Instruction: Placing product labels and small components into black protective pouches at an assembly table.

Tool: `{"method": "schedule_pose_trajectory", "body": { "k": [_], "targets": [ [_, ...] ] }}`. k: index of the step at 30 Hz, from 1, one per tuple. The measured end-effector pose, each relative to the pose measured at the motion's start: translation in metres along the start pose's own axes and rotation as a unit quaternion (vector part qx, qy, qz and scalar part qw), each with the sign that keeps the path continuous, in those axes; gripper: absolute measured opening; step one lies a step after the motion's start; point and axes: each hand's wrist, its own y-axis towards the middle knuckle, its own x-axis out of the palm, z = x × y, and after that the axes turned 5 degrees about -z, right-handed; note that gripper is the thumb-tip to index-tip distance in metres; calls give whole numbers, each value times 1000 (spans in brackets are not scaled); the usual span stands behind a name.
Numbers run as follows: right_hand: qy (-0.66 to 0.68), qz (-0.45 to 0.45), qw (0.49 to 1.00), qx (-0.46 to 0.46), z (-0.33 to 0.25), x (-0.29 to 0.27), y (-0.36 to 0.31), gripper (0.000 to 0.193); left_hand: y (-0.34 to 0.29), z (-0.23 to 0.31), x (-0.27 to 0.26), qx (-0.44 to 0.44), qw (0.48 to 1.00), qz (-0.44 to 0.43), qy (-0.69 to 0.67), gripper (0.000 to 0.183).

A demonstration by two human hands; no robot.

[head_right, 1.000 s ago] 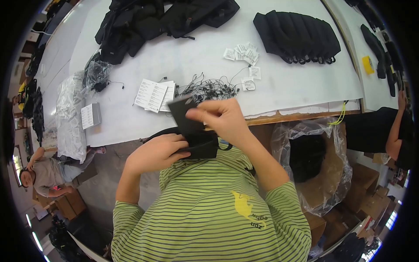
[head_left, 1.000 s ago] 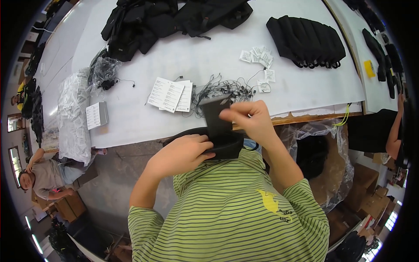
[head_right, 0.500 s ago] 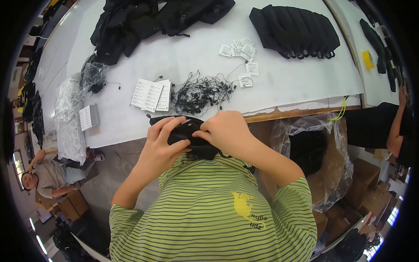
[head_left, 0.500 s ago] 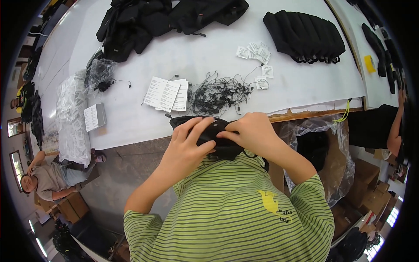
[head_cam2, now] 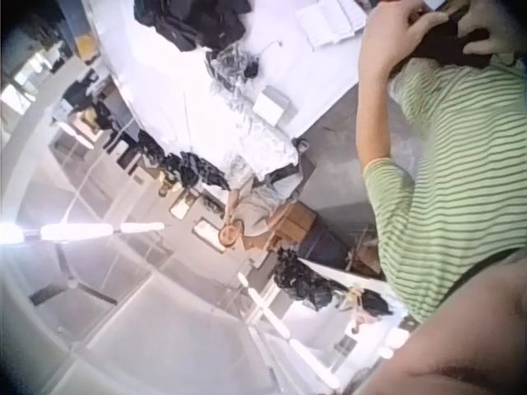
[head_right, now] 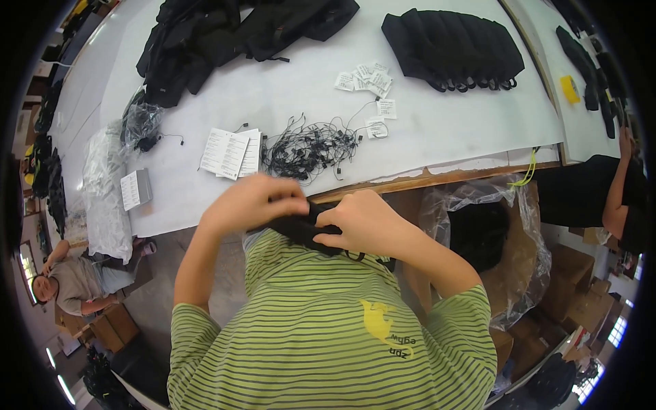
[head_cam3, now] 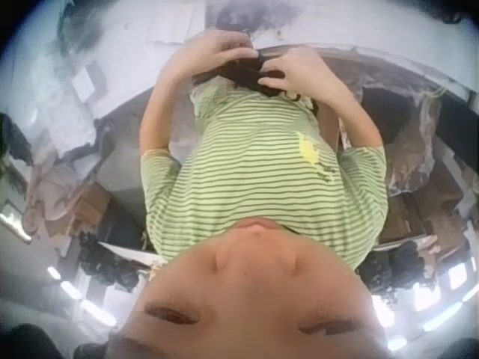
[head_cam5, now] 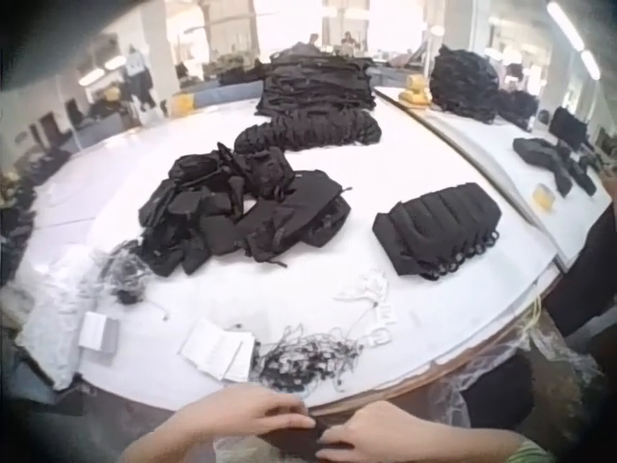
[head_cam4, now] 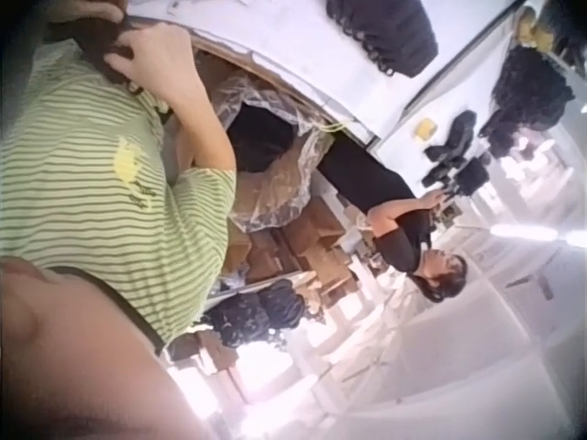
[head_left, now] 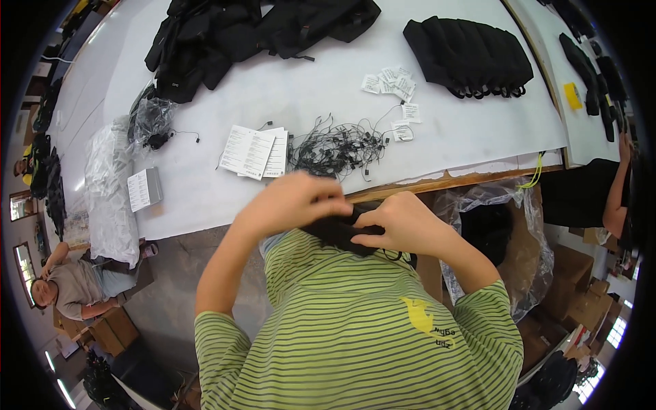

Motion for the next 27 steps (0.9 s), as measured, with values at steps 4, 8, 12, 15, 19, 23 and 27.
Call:
{"method": "schedule_pose_trajectory", "body": {
  "k": [4,8,12,15,19,23,27],
  "targets": [
    [4,27,999,38,0,-5,-8,22,100,-13,-28,53,988,139,-27,24],
    [0,48,999,19,-10,-10,-18,21,192,-75,-27,147,883,378,237,25],
    [8,116,993,30,-1,-21,-42,20,200,-85,-37,141,905,297,271,29],
    [-7,180,981,72,3,-32,-53,19,190,-86,-34,89,918,238,303,32],
    [-45,193,980,31,7,-35,-43,17,198,-95,-29,262,824,417,281,30],
    [-37,172,984,-15,1,-34,-36,16,203,-80,-28,255,843,411,233,29],
    [-119,194,974,20,-2,-47,-41,14,198,-80,-30,159,901,357,187,23]
  ]
}}
